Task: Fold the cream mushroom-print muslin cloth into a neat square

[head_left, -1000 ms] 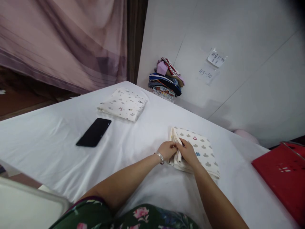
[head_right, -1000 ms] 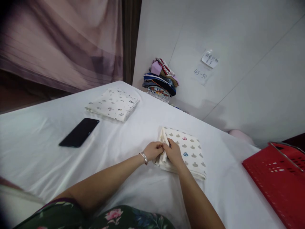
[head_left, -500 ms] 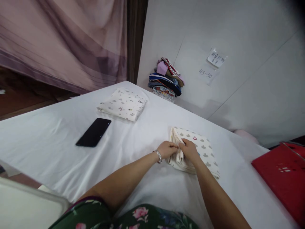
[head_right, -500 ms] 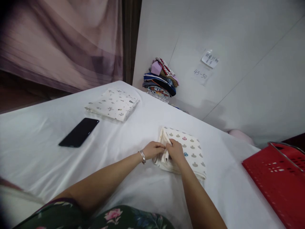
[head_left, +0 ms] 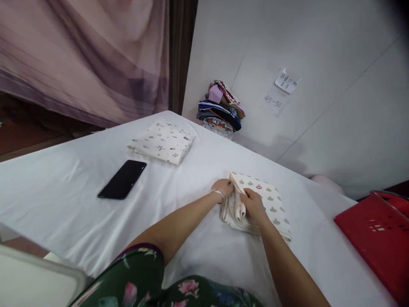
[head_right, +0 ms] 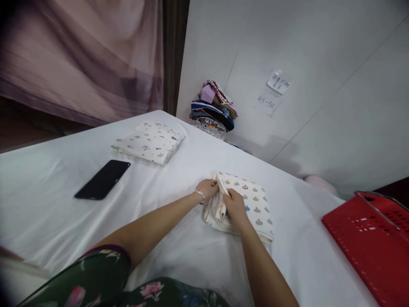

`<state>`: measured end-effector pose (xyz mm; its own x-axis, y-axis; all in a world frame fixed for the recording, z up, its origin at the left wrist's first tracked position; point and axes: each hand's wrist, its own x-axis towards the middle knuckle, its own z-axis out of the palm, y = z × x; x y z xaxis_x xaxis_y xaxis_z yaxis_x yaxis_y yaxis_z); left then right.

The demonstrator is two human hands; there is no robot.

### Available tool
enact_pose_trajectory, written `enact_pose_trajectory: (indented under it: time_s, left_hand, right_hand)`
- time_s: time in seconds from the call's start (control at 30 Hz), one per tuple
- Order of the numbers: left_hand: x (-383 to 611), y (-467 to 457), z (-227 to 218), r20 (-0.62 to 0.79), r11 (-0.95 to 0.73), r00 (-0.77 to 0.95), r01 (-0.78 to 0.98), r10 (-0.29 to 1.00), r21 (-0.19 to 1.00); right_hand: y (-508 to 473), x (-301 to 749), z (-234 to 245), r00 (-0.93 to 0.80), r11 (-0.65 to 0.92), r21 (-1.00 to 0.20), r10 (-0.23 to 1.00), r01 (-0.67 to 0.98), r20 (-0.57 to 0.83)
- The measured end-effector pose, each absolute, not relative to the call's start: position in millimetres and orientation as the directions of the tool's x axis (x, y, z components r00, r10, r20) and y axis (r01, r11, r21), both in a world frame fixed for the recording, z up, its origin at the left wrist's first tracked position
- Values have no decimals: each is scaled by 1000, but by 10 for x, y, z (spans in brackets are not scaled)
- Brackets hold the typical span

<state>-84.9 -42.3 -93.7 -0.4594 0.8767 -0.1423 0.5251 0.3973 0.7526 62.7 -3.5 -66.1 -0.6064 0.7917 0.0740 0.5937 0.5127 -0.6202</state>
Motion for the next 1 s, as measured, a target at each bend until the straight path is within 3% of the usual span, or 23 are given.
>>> enact_pose_trajectory:
  time_s: [0.4,0.73,1.0]
  left_hand:
    - [-890,-67,-950,-141,459,-544,508,827,729]
    - [-969,64,-982,-230,509,-541,448,809,735]
    - [-910,7,-1061,-83,400,-544,498,835,770]
  right_hand:
    - [-75,595,-689,-613,521,-616,786,590,77]
    - [-127,592,-710,-620,540,-611,778,578,101]
    - [-141,598,-694,-630,553,-608,769,570,109]
